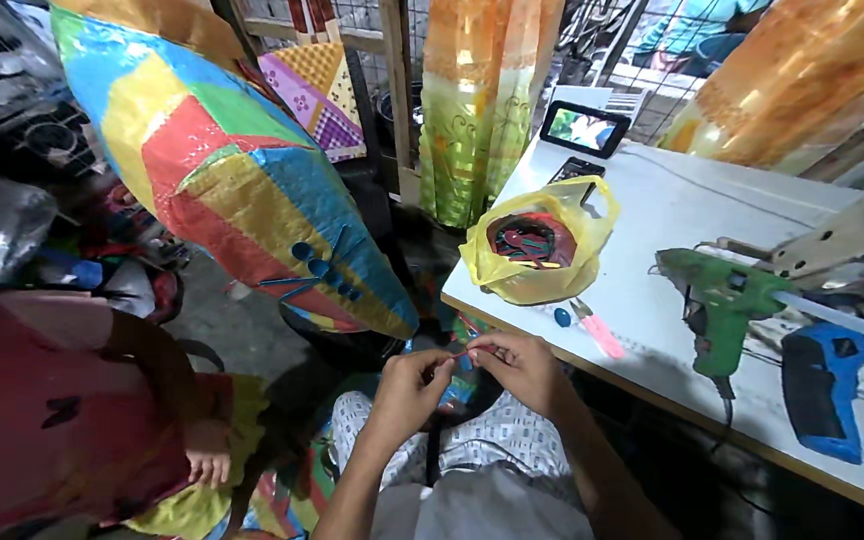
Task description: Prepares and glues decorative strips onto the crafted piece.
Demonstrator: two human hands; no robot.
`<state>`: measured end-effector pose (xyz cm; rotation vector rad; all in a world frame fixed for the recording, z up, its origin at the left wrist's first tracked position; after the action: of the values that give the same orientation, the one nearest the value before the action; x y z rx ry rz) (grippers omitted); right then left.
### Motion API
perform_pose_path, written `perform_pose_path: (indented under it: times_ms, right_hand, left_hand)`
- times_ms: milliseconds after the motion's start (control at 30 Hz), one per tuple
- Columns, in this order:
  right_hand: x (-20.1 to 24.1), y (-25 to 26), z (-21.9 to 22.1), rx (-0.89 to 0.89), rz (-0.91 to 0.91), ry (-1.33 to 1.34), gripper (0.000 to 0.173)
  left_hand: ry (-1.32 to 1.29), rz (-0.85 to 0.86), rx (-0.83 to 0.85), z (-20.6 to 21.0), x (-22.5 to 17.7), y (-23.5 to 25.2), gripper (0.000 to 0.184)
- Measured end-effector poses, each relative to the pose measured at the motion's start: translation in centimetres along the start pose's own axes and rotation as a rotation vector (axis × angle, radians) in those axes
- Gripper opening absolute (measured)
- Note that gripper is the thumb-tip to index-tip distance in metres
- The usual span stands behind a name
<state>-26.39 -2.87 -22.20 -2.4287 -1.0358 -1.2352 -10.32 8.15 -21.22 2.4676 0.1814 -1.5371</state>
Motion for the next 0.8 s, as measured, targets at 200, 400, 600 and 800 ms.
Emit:
perform_pose_path:
  times_ms: [200,400,600,800]
  right_hand:
    - [0.09,-0.07,0.41,-0.059,-0.020,-0.028,0.023]
    - [0.23,0.01,0.38,-0.043,-0.066,-0.071,0.025]
    - [0.18,0.21,0.62,-0.068,-0.098,-0.105,0.028]
    - [0.41,0.29,0.50,-0.003,-0.061,0.010,0.024]
  left_hand:
    - [-0.024,-0.024,-0.034,0.17,-0.07,-0.09,0.023]
    - [-0.018,-0.016,-0.016,0.11,0.04,-0.03,0.024]
    - [0.066,-0.005,-0.033,0.27,-0.28,-0.01,0.027]
    - [-0.043,0.012,-0.066,-0.43,-0.21,0.19,0.022]
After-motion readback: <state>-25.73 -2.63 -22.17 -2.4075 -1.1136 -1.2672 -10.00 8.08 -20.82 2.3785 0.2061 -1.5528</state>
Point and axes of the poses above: each hand's wrist, its own y-axis towards the middle knuckle, its own z-axis out of the palm, x = y × z, the point moved 3 cm from there along y, towards the middle knuckle, and after that the axes turned 9 degrees about -y, right-handed, at the moved point
